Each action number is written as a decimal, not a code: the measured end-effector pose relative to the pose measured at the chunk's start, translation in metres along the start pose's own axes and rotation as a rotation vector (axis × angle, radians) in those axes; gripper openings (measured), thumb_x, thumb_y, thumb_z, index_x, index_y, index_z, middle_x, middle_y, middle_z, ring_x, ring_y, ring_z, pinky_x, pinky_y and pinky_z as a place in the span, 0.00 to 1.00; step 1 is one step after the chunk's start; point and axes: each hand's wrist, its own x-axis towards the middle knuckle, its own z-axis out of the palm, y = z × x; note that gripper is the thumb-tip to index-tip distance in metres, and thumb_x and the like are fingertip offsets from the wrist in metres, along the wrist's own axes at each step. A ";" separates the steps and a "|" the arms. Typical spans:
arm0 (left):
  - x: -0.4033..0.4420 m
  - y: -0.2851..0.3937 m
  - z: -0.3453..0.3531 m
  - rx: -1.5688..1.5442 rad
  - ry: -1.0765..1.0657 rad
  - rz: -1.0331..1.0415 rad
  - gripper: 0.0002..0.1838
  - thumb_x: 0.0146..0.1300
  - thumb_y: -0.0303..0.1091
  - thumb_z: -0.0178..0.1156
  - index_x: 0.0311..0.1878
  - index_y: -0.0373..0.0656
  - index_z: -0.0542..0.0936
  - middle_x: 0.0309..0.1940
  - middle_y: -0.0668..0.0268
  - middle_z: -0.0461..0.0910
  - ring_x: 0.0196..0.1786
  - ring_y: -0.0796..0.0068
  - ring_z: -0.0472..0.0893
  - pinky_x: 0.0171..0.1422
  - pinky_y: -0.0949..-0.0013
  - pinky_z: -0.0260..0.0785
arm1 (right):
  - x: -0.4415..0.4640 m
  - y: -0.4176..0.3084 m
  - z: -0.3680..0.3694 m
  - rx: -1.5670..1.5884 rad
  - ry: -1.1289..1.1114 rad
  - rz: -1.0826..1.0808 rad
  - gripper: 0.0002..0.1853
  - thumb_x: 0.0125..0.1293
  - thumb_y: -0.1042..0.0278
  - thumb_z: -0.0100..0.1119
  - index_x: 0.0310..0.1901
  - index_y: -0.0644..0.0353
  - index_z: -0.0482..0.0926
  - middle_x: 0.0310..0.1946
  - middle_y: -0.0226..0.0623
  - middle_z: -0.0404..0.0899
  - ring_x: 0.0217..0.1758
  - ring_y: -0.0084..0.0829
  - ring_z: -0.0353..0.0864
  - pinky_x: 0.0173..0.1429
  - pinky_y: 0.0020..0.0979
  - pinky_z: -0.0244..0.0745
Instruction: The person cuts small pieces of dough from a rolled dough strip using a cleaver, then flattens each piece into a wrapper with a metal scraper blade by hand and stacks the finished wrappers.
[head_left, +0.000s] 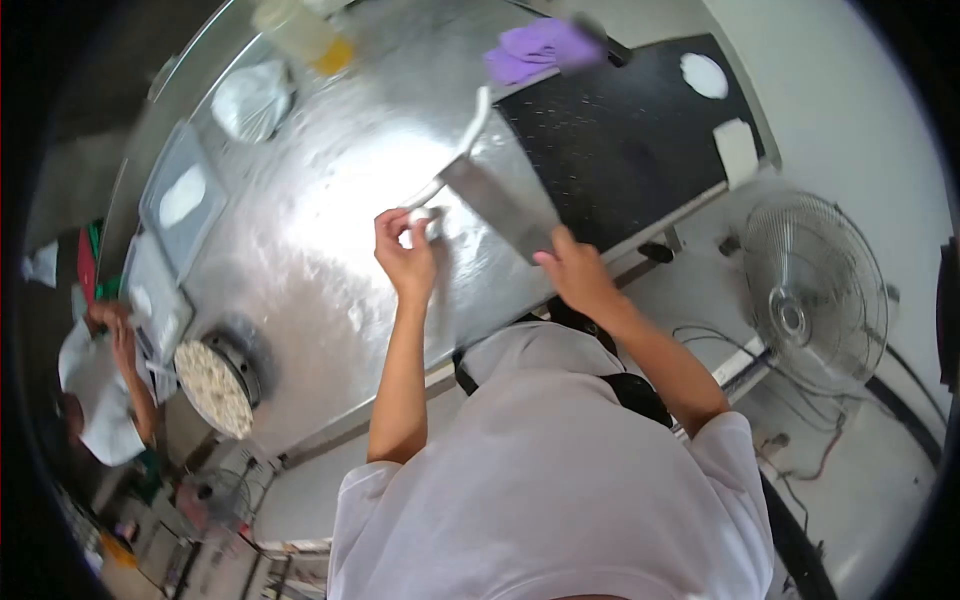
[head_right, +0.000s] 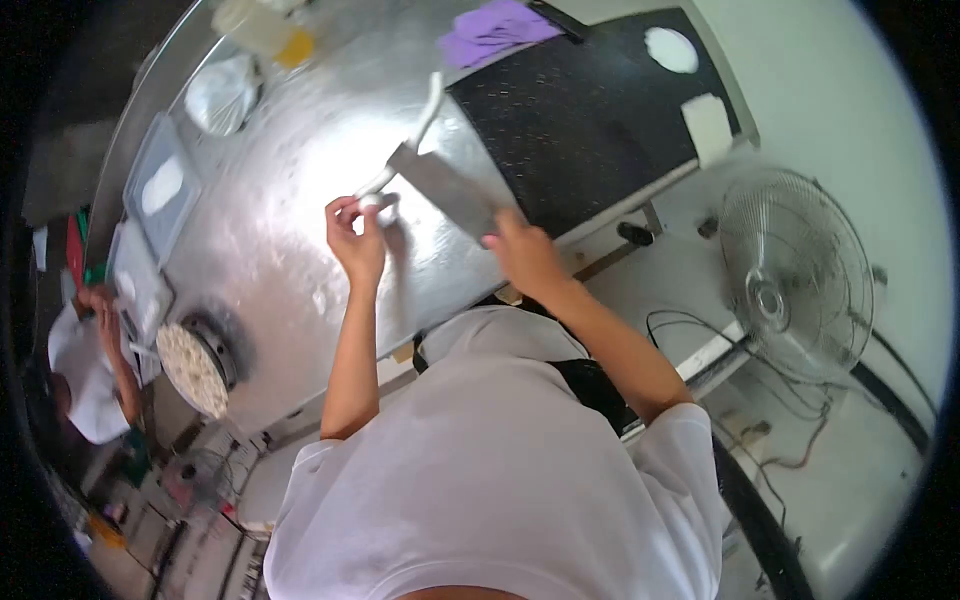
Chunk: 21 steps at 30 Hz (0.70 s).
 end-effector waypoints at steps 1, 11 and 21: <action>0.000 0.012 0.026 0.050 -0.128 0.089 0.09 0.66 0.21 0.63 0.49 0.35 0.79 0.37 0.60 0.85 0.42 0.71 0.86 0.53 0.67 0.77 | -0.013 0.025 -0.015 0.006 0.147 0.004 0.17 0.74 0.60 0.64 0.51 0.64 0.71 0.33 0.59 0.84 0.41 0.65 0.84 0.40 0.54 0.77; -0.028 0.094 0.331 0.973 -1.458 0.584 0.23 0.49 0.26 0.77 0.50 0.48 0.84 0.63 0.59 0.72 0.66 0.49 0.74 0.65 0.47 0.75 | -0.130 0.163 -0.079 0.421 0.811 0.458 0.21 0.74 0.61 0.64 0.60 0.67 0.75 0.44 0.51 0.86 0.49 0.43 0.87 0.54 0.41 0.78; -0.070 0.106 0.386 0.984 -1.261 0.415 0.45 0.51 0.57 0.72 0.70 0.45 0.70 0.71 0.51 0.67 0.76 0.45 0.63 0.78 0.38 0.52 | -0.071 0.227 -0.182 0.764 0.728 0.407 0.14 0.76 0.60 0.65 0.51 0.62 0.80 0.30 0.31 0.78 0.21 0.16 0.69 0.25 0.25 0.64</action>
